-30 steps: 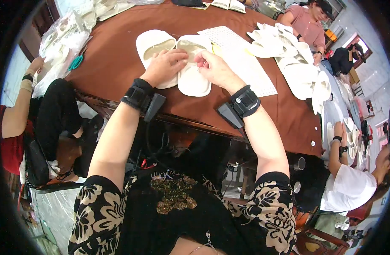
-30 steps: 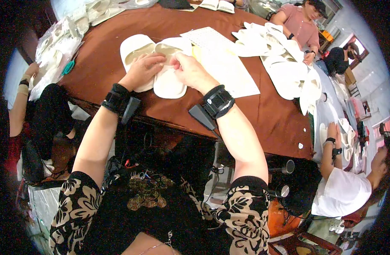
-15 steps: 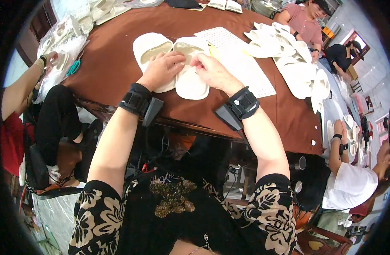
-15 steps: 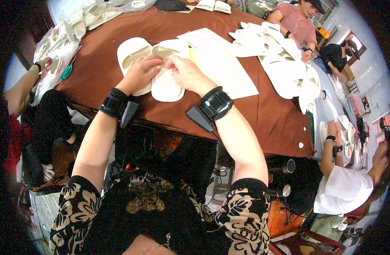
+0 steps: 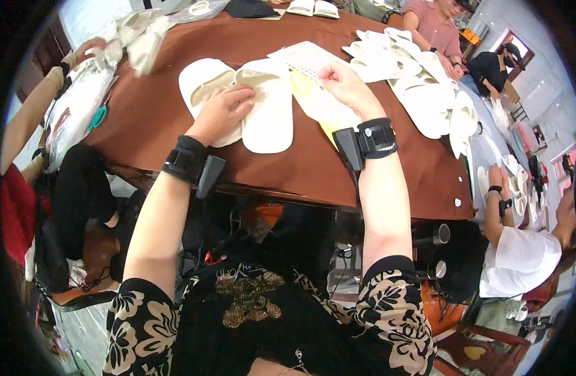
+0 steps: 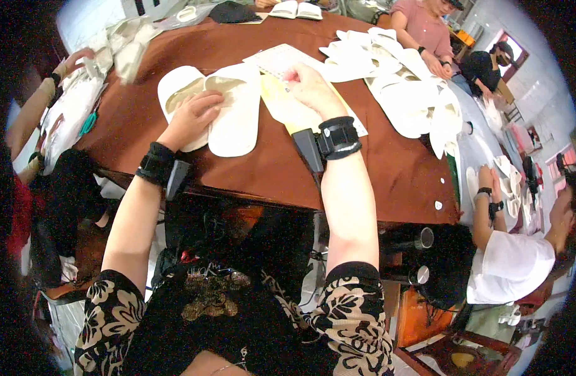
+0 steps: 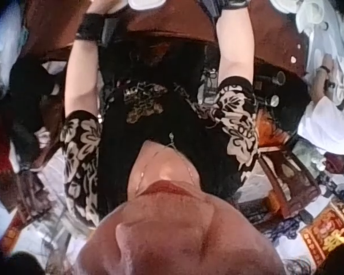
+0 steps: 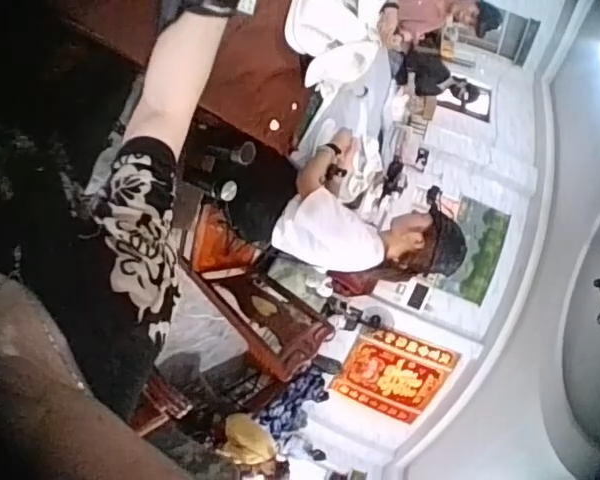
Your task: Assemble and inspect white slippers at a production table.
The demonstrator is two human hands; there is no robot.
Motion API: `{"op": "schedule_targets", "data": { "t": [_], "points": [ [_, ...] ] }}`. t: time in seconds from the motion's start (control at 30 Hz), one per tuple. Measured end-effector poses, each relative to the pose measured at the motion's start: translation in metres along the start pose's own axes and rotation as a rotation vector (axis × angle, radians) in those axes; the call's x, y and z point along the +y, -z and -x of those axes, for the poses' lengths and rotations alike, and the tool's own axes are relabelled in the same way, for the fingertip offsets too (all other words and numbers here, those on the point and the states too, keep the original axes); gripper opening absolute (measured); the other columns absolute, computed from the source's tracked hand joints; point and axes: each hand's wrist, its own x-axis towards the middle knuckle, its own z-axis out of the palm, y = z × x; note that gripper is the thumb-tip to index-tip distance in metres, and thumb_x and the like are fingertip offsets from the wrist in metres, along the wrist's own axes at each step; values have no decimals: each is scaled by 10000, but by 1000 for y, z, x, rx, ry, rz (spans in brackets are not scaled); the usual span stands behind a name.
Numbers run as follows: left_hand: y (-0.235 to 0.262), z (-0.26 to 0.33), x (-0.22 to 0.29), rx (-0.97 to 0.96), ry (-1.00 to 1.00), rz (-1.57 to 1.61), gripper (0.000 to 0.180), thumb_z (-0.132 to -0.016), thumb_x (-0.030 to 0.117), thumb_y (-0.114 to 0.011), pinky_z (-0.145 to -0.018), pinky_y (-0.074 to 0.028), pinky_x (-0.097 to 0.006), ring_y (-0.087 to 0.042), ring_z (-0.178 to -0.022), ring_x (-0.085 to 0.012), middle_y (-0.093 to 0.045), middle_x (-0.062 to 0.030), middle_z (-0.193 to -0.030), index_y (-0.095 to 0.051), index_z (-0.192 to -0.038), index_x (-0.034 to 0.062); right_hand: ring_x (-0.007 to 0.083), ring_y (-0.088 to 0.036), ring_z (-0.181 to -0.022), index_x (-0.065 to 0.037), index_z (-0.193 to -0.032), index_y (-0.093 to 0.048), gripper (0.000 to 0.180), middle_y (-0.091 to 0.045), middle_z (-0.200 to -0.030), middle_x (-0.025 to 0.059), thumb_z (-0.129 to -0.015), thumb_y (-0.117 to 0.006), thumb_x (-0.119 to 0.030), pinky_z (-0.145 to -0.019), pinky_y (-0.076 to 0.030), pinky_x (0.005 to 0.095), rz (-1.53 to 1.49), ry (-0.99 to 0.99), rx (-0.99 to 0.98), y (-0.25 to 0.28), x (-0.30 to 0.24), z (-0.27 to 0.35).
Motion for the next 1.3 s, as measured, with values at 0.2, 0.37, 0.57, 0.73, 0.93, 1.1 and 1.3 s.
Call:
{"op": "schedule_targets", "data": {
  "t": [0.2, 0.37, 0.57, 0.73, 0.93, 1.1, 1.3],
  "points": [
    [2, -1, 3, -5, 21, 5, 274, -869, 277, -544, -968, -321, -417, -503, -1092, -244, -575, 20, -1185, -626, -1090, 137, 177, -577, -787, -12, -905, -588, 226, -612, -843, 86, -749, -658, -160, -725, -458, 297, 161, -40, -44, -2, 10, 3],
    [1, -1, 1, -14, 14, 5, 276, -874, 275, -541, -966, -323, -411, -502, -1095, -240, -575, 20, -1190, -625, -1095, 134, 199, -574, -825, -22, -907, -594, 210, -612, -858, 103, -736, -643, -134, -739, -456, 308, 211, -59, -96, -7, 9, 4],
    [-2, -1, -4, -3, 1, 17, 273, -873, 276, -543, -960, -326, -410, -501, -1094, -243, -573, 19, -1193, -626, -1093, 140, 258, -578, -899, -36, -894, -585, 166, -618, -921, 150, -762, -606, -135, -789, -448, 350, 211, -26, -112, -11, 19, 0],
    [-3, -1, -6, -6, 1, 13, 273, -870, 280, -545, -954, -328, -414, -501, -1095, -245, -572, 19, -1194, -625, -1094, 147, 268, -572, -943, -28, -901, -586, 142, -615, -951, 161, -770, -561, -74, -812, -444, 351, 255, -61, -81, -13, 18, 5],
    [-1, 0, -6, -7, -1, -8, 276, -874, 284, -541, -947, -332, -415, -503, -1087, -248, -568, 19, -1198, -619, -1104, 153, 292, -597, -869, -14, -900, -579, 130, -624, -893, 157, -773, -557, -34, -777, -467, 358, 262, 25, 49, -12, 13, 3],
    [-1, 0, -8, -17, -2, -4, 275, -876, 290, -537, -936, -336, -416, -507, -1080, -239, -565, 30, -1197, -614, -1103, 157, 291, -604, -838, -9, -900, -569, 138, -620, -856, 158, -764, -551, -2, -746, -476, 360, 132, 131, 12, -26, 11, 2],
    [0, 0, -5, -7, 4, 6, 269, -876, 289, -536, -935, -337, -417, -507, -1078, -239, -569, 30, -1194, -620, -1094, 157, 206, -589, -791, -12, -911, -565, 166, -606, -822, 106, -746, -581, 2, -716, -479, 325, 200, 123, -21, -30, 8, 4]
  ]
}}
